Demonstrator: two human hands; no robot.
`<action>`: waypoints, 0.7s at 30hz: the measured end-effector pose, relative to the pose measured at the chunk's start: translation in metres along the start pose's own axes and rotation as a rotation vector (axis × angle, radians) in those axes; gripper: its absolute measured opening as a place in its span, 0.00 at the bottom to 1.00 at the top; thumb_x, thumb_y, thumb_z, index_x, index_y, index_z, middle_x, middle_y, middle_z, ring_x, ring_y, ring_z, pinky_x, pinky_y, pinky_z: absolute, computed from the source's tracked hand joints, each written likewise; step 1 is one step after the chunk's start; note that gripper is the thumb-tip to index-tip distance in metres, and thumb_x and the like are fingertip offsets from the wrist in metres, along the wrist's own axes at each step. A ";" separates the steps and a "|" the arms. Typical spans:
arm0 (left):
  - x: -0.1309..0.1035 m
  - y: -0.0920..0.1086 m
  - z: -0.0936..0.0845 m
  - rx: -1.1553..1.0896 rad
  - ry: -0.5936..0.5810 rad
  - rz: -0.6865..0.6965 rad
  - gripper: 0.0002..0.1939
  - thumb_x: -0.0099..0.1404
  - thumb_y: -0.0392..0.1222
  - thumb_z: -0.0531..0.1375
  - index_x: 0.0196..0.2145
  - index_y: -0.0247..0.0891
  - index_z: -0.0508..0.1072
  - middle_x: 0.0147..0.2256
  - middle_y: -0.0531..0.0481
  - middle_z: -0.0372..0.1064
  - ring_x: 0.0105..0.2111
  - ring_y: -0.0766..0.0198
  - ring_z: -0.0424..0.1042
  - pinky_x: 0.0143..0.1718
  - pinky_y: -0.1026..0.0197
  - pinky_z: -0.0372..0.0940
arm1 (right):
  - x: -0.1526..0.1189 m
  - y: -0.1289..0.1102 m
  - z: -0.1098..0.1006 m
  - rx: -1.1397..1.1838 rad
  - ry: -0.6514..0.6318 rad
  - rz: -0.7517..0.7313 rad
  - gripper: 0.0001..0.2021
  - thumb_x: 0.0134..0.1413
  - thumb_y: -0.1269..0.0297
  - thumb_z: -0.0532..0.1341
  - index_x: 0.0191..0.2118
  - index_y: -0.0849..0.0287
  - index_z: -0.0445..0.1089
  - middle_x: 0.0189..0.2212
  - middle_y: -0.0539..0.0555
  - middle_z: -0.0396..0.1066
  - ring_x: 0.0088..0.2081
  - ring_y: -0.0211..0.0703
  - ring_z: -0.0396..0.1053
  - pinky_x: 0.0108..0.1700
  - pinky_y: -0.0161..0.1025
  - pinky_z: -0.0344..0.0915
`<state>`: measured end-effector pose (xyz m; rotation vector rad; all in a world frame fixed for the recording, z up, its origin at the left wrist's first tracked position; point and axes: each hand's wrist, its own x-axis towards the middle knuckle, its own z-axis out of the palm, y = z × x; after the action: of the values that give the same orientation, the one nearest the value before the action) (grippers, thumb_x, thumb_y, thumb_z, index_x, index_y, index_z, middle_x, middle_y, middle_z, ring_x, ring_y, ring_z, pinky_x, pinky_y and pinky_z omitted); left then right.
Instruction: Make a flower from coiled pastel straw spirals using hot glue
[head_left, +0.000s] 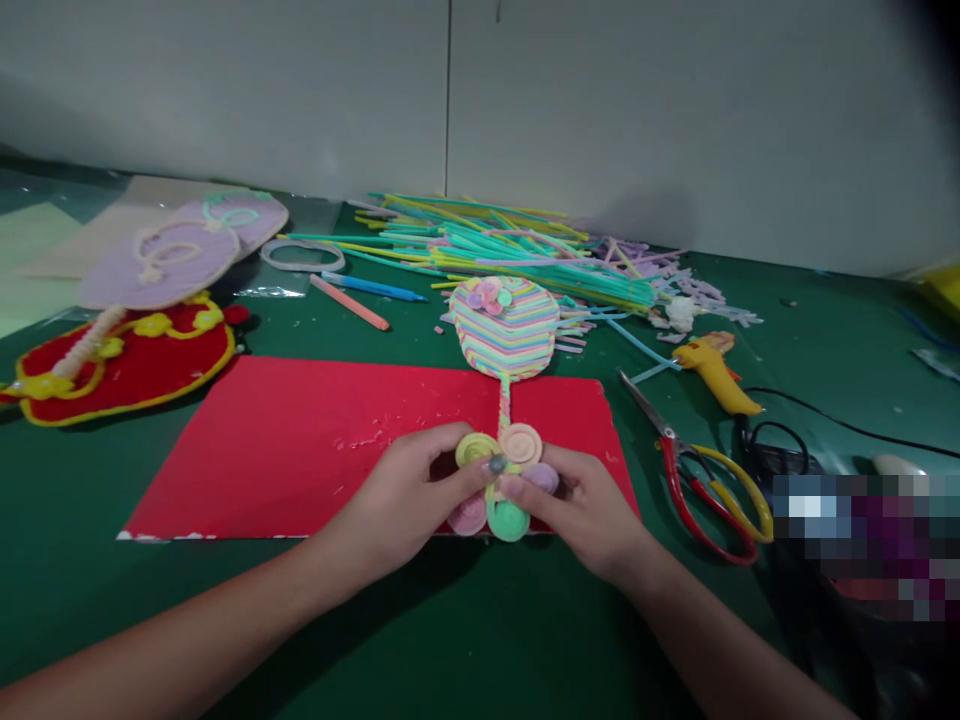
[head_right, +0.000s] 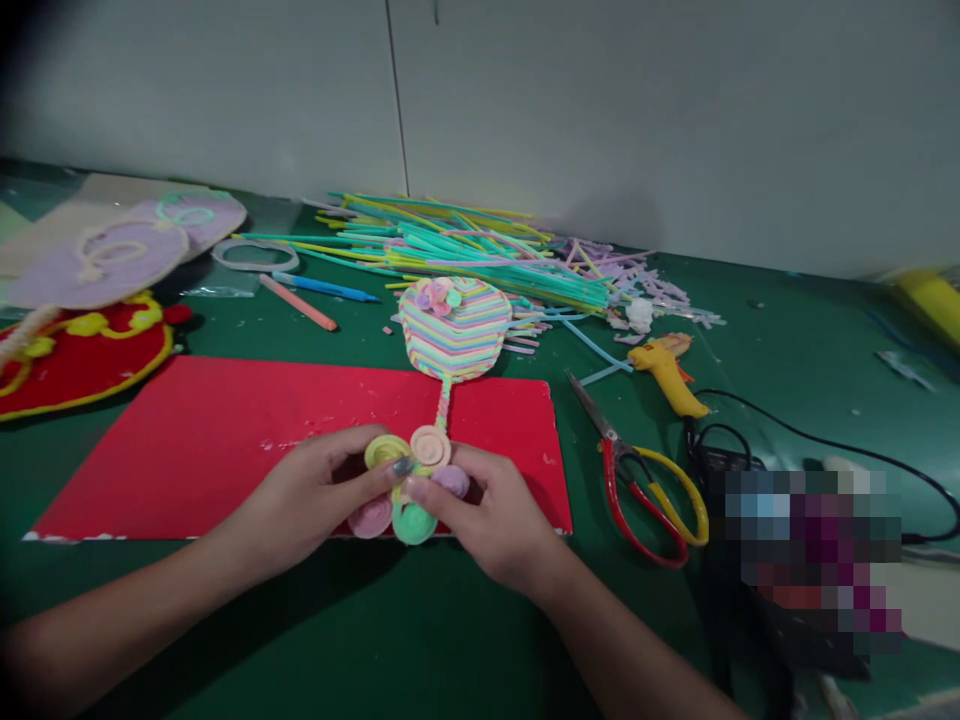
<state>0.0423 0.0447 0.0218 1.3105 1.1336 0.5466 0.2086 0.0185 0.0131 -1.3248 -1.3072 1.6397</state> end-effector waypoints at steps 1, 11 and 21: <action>0.000 0.000 0.000 0.023 0.012 0.008 0.11 0.56 0.46 0.56 0.23 0.37 0.65 0.20 0.57 0.59 0.21 0.69 0.59 0.20 0.69 0.56 | 0.000 0.001 0.000 0.003 0.002 0.001 0.13 0.49 0.57 0.60 0.39 0.57 0.72 0.34 0.51 0.73 0.36 0.43 0.69 0.38 0.37 0.66; 0.011 -0.008 -0.009 -0.046 -0.009 0.013 0.10 0.54 0.47 0.60 0.29 0.37 0.69 0.26 0.53 0.70 0.29 0.63 0.70 0.31 0.63 0.64 | 0.003 0.005 -0.002 -0.092 0.144 -0.001 0.16 0.49 0.50 0.59 0.29 0.60 0.66 0.24 0.49 0.66 0.26 0.37 0.64 0.28 0.33 0.63; 0.013 -0.005 -0.022 0.025 0.018 0.110 0.16 0.55 0.43 0.59 0.41 0.34 0.67 0.31 0.49 0.70 0.30 0.63 0.71 0.31 0.61 0.65 | 0.008 0.010 -0.005 -0.001 0.196 -0.157 0.21 0.56 0.47 0.49 0.35 0.62 0.66 0.22 0.50 0.64 0.19 0.34 0.63 0.16 0.30 0.58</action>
<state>0.0268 0.0646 0.0160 1.3979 1.0903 0.6280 0.2123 0.0247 0.0012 -1.3127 -1.2598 1.3672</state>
